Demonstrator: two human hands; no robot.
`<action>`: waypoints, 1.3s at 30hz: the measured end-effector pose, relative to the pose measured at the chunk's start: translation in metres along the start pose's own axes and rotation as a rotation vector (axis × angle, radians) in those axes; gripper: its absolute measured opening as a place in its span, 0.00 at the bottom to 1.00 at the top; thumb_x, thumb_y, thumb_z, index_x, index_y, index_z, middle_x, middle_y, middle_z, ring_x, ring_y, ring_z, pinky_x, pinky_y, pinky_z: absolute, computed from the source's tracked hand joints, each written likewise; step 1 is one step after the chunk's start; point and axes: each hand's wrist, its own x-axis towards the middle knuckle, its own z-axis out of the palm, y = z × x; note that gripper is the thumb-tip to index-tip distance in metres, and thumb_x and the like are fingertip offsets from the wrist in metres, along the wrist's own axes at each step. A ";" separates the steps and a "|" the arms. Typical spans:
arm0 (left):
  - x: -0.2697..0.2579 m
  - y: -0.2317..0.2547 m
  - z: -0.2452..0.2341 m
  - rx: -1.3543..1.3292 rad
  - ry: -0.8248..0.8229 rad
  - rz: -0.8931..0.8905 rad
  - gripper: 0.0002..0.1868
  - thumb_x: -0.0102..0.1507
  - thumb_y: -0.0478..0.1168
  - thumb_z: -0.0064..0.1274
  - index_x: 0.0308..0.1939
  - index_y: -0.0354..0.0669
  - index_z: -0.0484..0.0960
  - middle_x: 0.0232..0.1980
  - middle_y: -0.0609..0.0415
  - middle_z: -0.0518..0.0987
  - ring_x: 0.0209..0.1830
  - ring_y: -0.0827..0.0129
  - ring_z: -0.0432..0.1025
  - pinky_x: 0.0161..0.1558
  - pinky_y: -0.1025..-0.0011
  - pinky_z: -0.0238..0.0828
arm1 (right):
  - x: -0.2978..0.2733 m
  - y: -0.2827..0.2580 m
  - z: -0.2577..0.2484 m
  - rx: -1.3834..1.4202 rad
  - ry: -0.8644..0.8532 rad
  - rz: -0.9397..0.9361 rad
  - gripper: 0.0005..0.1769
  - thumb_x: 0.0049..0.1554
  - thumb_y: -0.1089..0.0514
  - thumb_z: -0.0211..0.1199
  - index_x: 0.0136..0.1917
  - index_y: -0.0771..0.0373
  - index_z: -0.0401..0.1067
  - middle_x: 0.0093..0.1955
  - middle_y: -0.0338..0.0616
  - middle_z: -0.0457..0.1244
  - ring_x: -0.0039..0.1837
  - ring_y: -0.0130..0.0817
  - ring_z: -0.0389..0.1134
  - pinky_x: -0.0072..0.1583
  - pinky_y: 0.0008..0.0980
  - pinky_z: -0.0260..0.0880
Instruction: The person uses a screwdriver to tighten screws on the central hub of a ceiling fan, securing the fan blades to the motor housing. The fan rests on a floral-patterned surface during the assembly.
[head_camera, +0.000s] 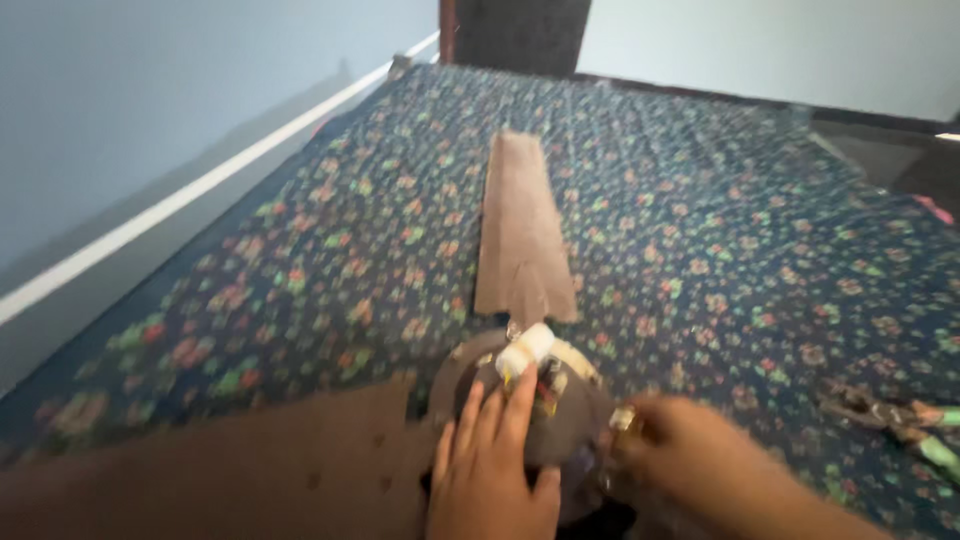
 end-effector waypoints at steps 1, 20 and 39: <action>-0.012 0.002 0.001 -0.041 0.065 0.031 0.55 0.55 0.46 0.63 0.81 0.72 0.47 0.81 0.58 0.57 0.82 0.58 0.42 0.74 0.48 0.36 | -0.009 -0.001 -0.009 -0.001 0.006 0.064 0.22 0.55 0.38 0.68 0.55 0.53 0.83 0.45 0.43 0.76 0.49 0.31 0.73 0.55 0.33 0.73; -0.011 0.036 -0.006 -0.049 0.308 0.089 0.54 0.54 0.49 0.65 0.80 0.61 0.51 0.76 0.44 0.62 0.79 0.43 0.48 0.68 0.39 0.38 | -0.061 0.000 -0.056 0.307 0.255 0.103 0.18 0.66 0.51 0.56 0.62 0.58 0.79 0.42 0.45 0.67 0.36 0.34 0.63 0.38 0.34 0.69; 0.013 0.029 0.016 0.092 0.445 0.094 0.51 0.52 0.46 0.61 0.78 0.59 0.57 0.70 0.42 0.65 0.76 0.43 0.54 0.64 0.38 0.48 | -0.038 -0.026 -0.064 -0.028 -0.015 0.253 0.19 0.65 0.43 0.53 0.60 0.48 0.78 0.41 0.38 0.70 0.37 0.31 0.67 0.41 0.32 0.74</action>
